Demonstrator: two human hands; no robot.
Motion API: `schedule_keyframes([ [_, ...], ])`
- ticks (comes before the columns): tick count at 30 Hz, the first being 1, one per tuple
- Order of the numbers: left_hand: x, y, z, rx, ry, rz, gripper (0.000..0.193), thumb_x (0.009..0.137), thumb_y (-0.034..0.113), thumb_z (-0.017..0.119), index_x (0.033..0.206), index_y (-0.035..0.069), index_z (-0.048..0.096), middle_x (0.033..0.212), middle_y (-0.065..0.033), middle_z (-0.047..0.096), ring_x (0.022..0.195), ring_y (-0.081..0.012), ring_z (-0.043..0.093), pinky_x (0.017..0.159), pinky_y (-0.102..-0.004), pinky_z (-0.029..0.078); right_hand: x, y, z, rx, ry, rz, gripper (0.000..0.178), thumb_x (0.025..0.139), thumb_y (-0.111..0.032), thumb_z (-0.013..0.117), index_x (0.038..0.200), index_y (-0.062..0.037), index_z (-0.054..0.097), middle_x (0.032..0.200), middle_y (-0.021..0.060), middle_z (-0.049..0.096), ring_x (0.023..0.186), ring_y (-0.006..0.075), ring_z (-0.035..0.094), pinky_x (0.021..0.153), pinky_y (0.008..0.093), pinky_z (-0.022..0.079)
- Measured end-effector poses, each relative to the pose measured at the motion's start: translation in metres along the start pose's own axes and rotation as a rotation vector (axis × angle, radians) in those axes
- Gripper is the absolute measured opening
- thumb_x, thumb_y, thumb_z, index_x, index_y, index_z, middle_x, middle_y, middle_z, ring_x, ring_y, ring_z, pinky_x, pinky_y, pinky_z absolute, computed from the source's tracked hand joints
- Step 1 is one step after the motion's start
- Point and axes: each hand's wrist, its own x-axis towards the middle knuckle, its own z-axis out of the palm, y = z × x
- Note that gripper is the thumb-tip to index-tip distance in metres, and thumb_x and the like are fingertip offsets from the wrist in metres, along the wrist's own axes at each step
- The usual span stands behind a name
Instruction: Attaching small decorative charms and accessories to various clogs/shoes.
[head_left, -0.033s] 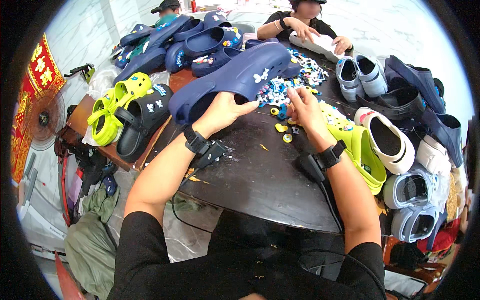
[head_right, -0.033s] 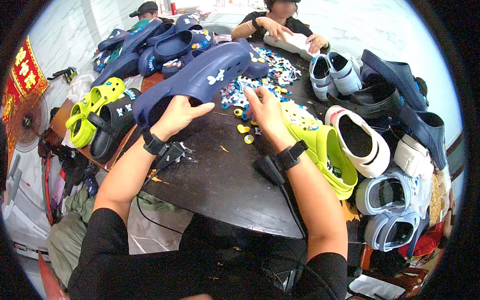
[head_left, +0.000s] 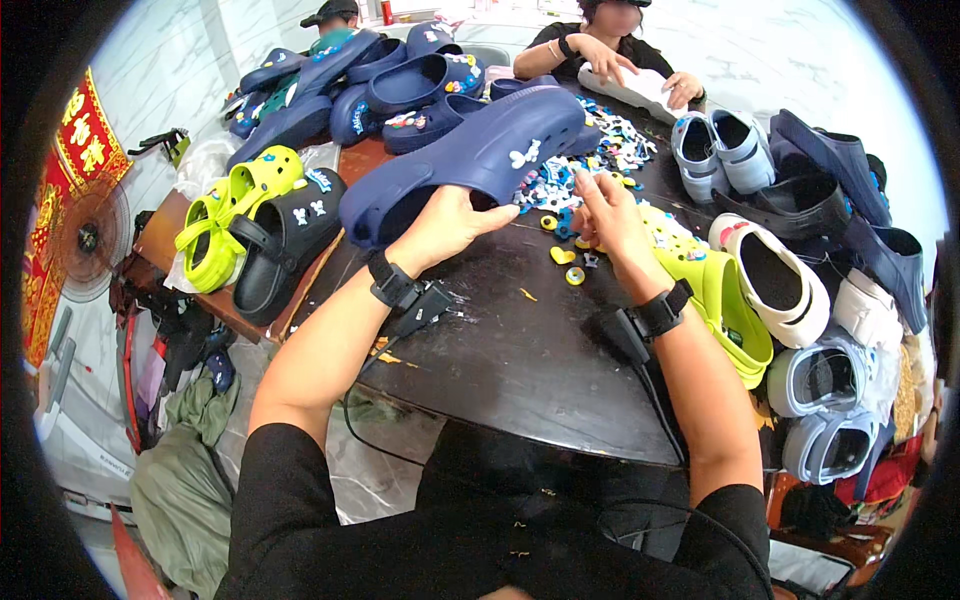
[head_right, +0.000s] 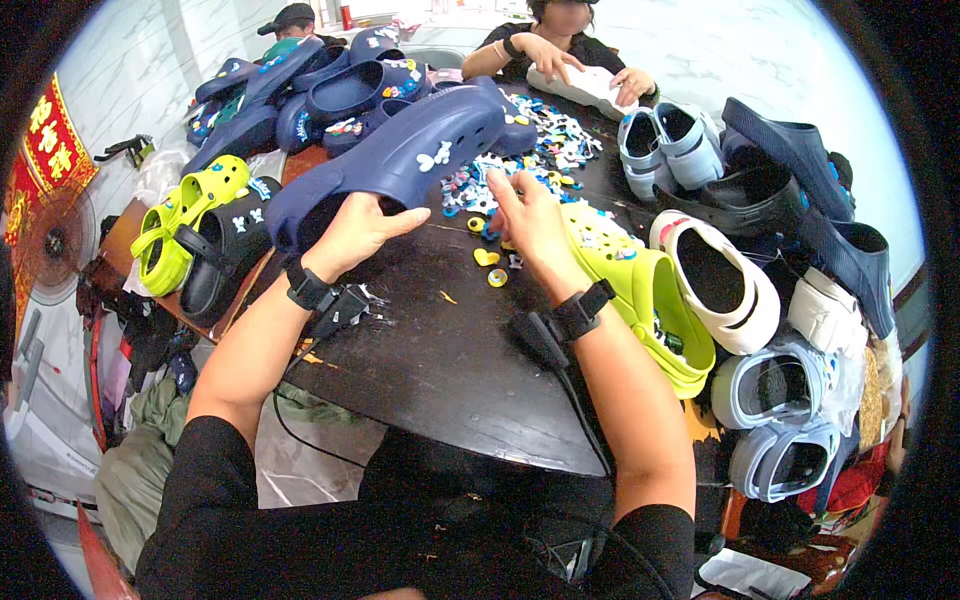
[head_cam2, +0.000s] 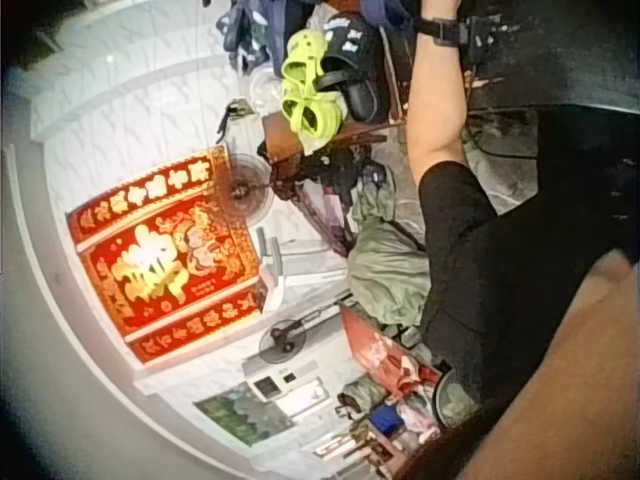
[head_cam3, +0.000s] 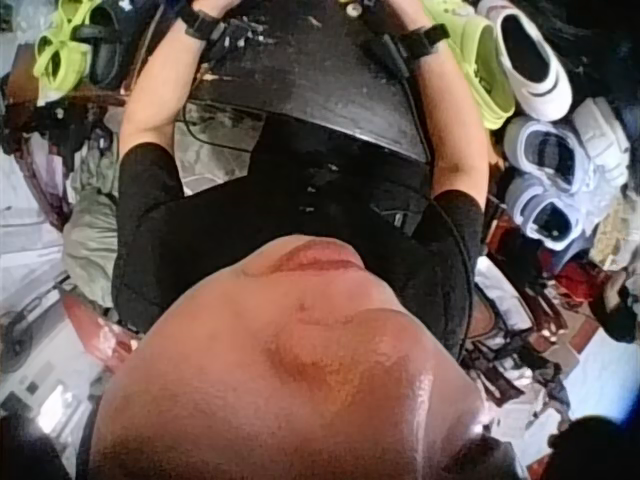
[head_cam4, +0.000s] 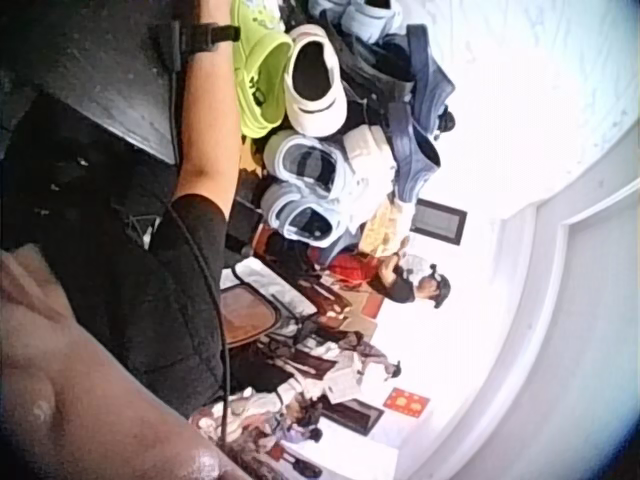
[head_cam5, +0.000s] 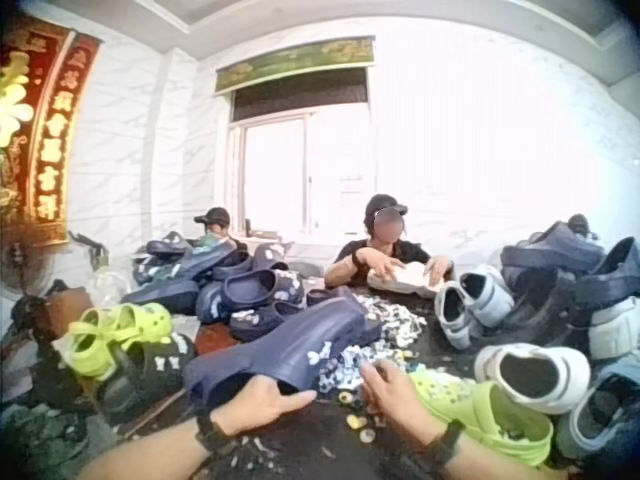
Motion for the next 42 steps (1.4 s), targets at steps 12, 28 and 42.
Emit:
schedule_keyframes([
  [12,-0.015,0.027,0.017,0.048,-0.184,0.100,0.051,0.080,0.009,0.072,0.125,-0.001,0.049,0.118,-0.0077,0.057,0.108,-0.0151,0.053,0.096,-0.0297,0.042,-0.019,-0.024,0.017,0.288,-0.107,0.096,0.047,0.094,-0.053,0.051,0.086,-0.0066,0.054,0.069,0.0056,0.061,0.057,0.0093,0.055,0.052,0.0219,0.043],
  [28,-0.002,0.014,0.005,-0.018,-0.003,-0.146,0.058,0.079,0.019,0.077,0.125,-0.003,0.050,0.121,-0.0100,0.056,0.110,-0.0173,0.052,0.097,-0.0313,0.040,-0.001,0.019,0.003,-0.478,0.056,-0.420,0.021,0.080,-0.015,0.071,0.080,0.0006,0.056,0.072,0.0119,0.057,0.068,0.0261,0.055,0.064,0.0377,0.044],
  [42,-0.014,0.020,0.018,0.253,-0.134,0.165,0.054,0.078,0.021,0.073,0.121,-0.002,0.050,0.114,-0.0141,0.057,0.108,-0.0235,0.054,0.097,-0.0345,0.041,-0.019,-0.026,0.022,-0.030,-0.076,0.033,0.053,0.091,-0.054,0.055,0.073,-0.0052,0.060,0.062,-0.0017,0.054,0.053,0.0060,0.049,0.047,0.0201,0.036],
])
